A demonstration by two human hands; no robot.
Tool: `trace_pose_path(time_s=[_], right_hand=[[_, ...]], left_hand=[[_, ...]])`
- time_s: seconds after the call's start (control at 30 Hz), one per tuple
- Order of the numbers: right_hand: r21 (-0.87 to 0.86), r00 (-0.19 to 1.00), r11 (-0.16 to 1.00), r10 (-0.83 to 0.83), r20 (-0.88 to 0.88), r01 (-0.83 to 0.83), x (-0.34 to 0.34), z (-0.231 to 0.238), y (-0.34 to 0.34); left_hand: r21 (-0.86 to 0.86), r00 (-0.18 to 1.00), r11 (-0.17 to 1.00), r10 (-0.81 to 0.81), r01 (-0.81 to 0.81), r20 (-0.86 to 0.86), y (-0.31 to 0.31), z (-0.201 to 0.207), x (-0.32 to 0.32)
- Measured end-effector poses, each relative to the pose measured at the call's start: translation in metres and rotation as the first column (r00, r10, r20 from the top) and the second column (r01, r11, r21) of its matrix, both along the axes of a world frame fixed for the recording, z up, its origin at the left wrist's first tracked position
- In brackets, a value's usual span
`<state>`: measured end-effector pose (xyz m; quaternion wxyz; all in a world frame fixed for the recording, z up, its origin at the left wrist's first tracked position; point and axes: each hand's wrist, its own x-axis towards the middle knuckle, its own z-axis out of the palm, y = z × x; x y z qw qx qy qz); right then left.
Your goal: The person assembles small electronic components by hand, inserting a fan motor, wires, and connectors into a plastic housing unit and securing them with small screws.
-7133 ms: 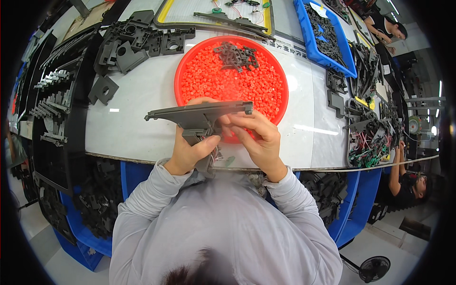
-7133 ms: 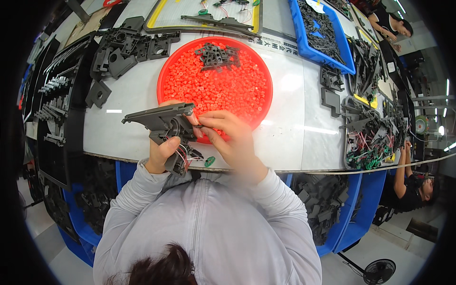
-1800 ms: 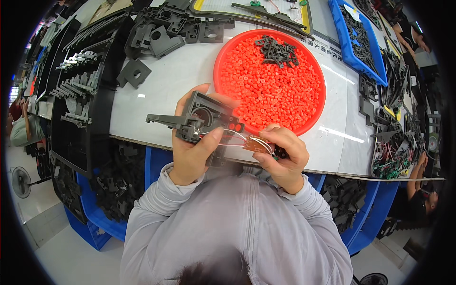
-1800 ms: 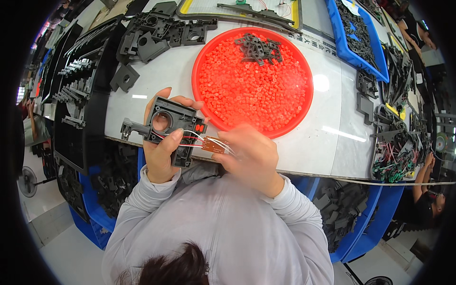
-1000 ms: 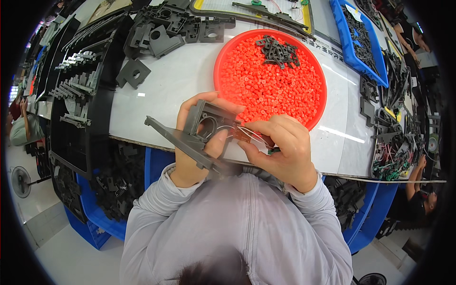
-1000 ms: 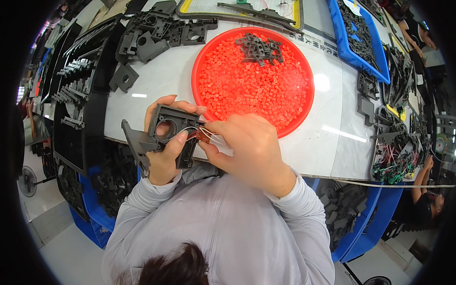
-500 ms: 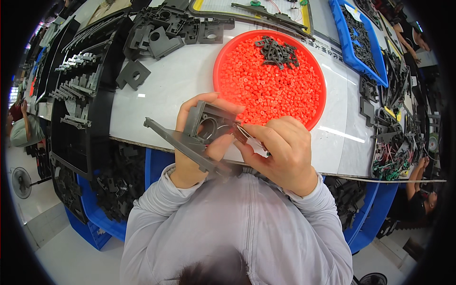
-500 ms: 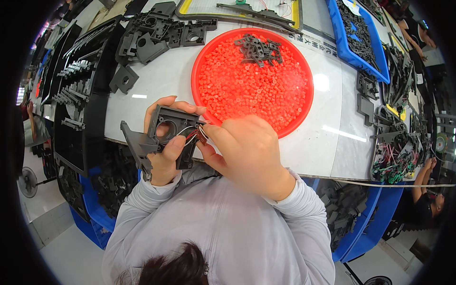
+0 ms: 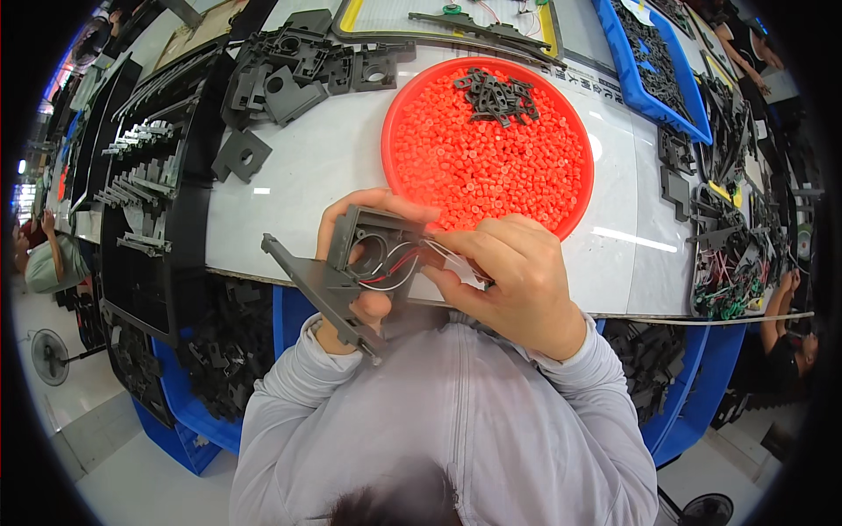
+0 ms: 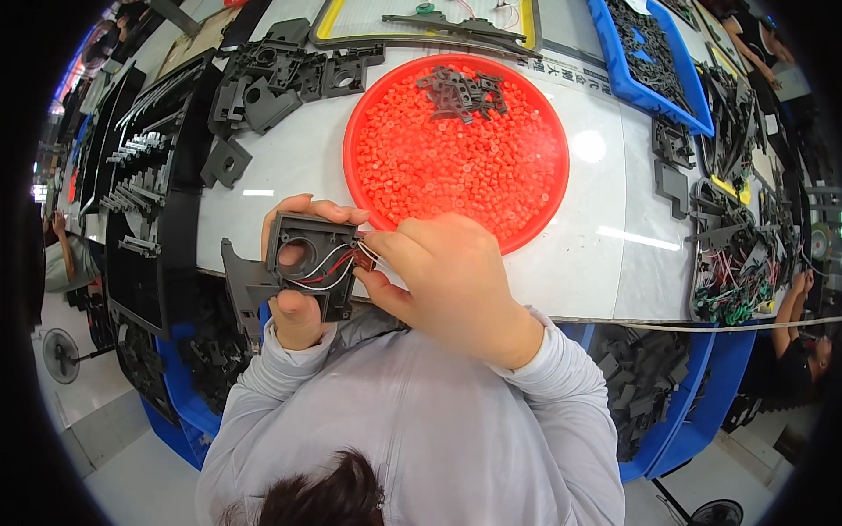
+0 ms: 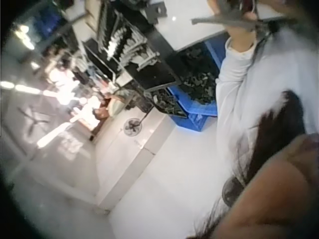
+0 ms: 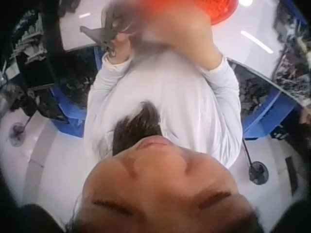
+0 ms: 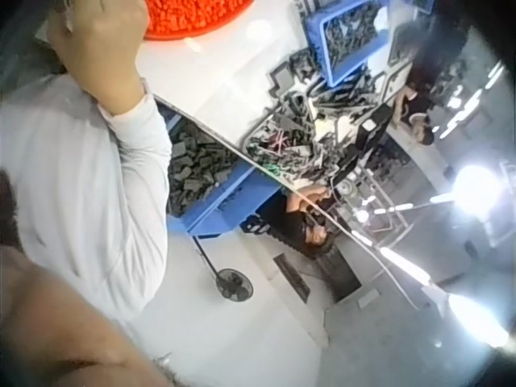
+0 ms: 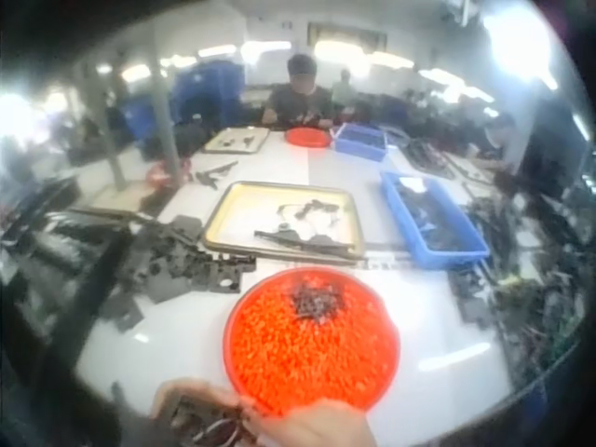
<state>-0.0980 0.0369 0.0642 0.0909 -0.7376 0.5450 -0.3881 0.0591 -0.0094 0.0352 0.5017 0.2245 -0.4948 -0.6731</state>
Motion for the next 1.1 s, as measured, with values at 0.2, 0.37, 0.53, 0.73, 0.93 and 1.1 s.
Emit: trace_pose_path(time_s=[0.2, 0.37, 0.53, 0.73, 0.93, 1.1], right_hand=[[-0.034, 1.000, 0.999, 0.001, 0.012, -0.001, -0.0023, -0.0024, 0.0015], [-0.082, 0.999, 0.996, -0.047, -0.020, 0.046, 0.0038, -0.0009, 0.0039], [-0.110, 0.997, 0.991, -0.078, -0.002, 0.077, 0.0039, -0.0054, 0.0054], [-0.158, 0.995, 0.983, -0.092, 0.036, 0.097, 0.0024, -0.0086, 0.0046], [-0.107, 0.998, 0.992, -0.069, 0.006, 0.069, -0.0003, -0.0049, 0.0039], [-0.027, 0.999, 0.999, -0.031, 0.044, 0.032, -0.0039, -0.0040, 0.0030]], left_hand=[[-0.004, 1.000, 1.000, 0.006, -0.006, 0.009, 0.0030, -0.0005, -0.0033], [-0.064, 0.999, 0.997, -0.045, 0.044, -0.009, 0.0008, 0.0006, -0.0006], [-0.075, 1.000, 0.997, -0.005, 0.006, 0.012, 0.0053, 0.0026, -0.0035], [-0.074, 0.999, 0.996, 0.042, -0.040, 0.034, 0.0074, 0.0036, -0.0077], [-0.046, 0.999, 0.999, 0.029, -0.027, 0.038, 0.0037, -0.0004, -0.0073], [-0.035, 0.999, 0.999, 0.005, -0.004, 0.054, 0.0045, 0.0010, -0.0057]])
